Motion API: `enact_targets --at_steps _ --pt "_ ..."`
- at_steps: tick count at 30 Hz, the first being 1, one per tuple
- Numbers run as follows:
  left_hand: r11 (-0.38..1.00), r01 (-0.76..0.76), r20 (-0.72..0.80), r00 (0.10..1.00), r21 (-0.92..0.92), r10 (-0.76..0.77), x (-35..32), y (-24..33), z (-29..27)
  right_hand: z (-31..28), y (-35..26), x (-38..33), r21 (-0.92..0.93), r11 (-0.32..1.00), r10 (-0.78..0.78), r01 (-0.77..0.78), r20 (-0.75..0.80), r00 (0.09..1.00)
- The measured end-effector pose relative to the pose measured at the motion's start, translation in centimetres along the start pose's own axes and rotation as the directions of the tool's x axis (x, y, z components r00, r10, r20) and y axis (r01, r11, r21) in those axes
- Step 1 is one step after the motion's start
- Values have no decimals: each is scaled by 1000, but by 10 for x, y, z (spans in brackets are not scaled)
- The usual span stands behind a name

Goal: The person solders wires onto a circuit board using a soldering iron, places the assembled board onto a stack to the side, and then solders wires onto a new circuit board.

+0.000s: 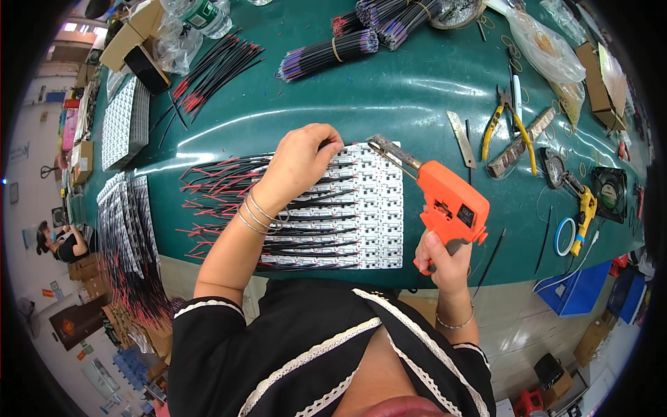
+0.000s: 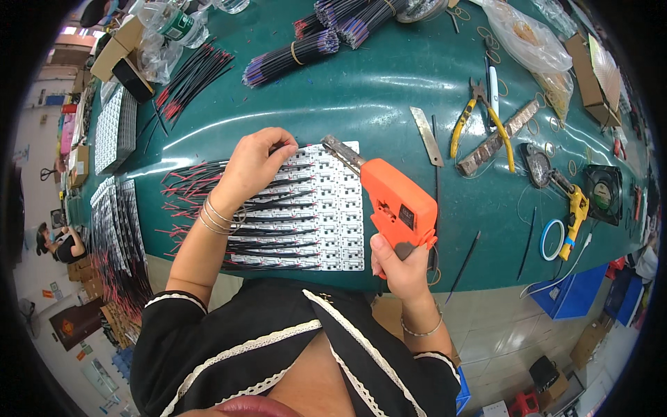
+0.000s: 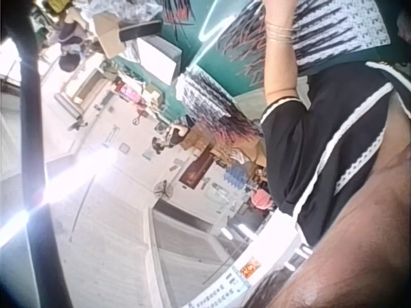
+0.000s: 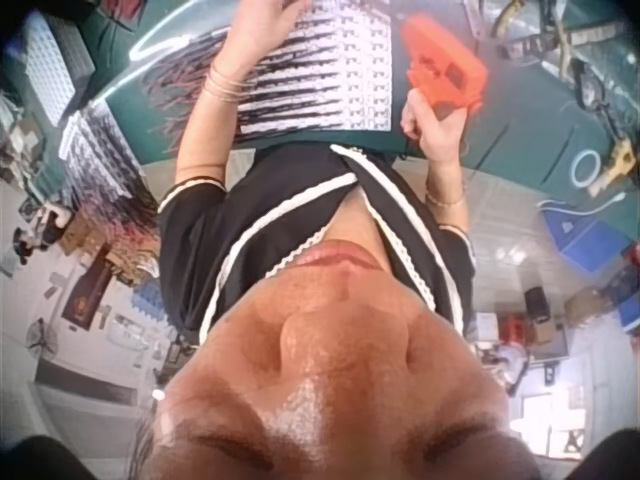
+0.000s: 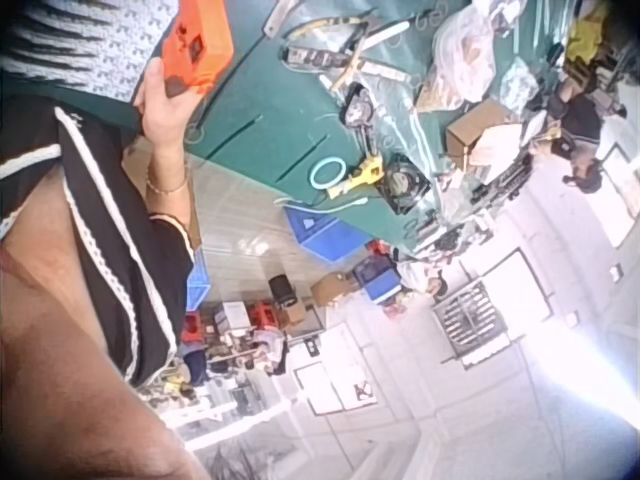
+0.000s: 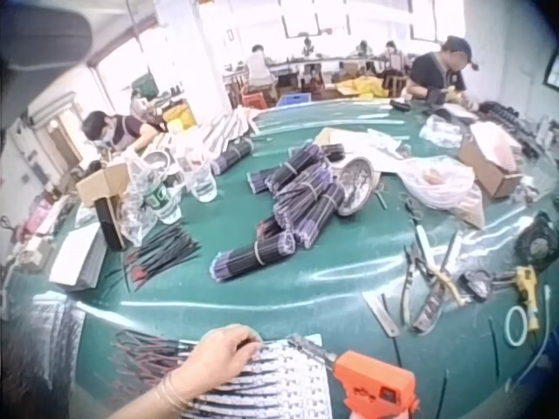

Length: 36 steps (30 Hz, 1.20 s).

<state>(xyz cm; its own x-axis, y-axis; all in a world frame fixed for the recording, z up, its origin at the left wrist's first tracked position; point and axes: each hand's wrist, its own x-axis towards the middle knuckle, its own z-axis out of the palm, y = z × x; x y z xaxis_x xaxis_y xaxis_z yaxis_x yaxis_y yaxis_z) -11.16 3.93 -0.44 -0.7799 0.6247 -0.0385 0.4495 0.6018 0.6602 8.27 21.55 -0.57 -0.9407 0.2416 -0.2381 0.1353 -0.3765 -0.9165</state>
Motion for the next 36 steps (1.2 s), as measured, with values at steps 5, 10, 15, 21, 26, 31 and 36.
enact_targets --at_steps 5,10,15,21,26,31,36 --pt "996 71 40 997 -55 -69 4 5 1 1 1 -1 -42 998 46 -46 -5 999" --pt "997 63 36 997 -43 -61 5 0 5 2 5 0 -64 997 43 -44 -19 999" --pt "999 40 14 999 -13 -40 6 -1 7 3 5 3 -74 995 69 -68 19 997" --pt "999 43 20 999 7 -43 6 0 7 2 6 4 -108 992 69 -66 30 997" --pt "1000 22 10 1000 12 -22 7 0 8 5 5 0 -46 997 66 -68 -38 997" --pt "1000 0 9 1000 11 0 7 -2 6 1 5 -1 -19 998 54 -54 1 999" --pt "999 15 124 992 -28 -12 12 -4 2 2 8 1 -36 997 67 -67 18 998"
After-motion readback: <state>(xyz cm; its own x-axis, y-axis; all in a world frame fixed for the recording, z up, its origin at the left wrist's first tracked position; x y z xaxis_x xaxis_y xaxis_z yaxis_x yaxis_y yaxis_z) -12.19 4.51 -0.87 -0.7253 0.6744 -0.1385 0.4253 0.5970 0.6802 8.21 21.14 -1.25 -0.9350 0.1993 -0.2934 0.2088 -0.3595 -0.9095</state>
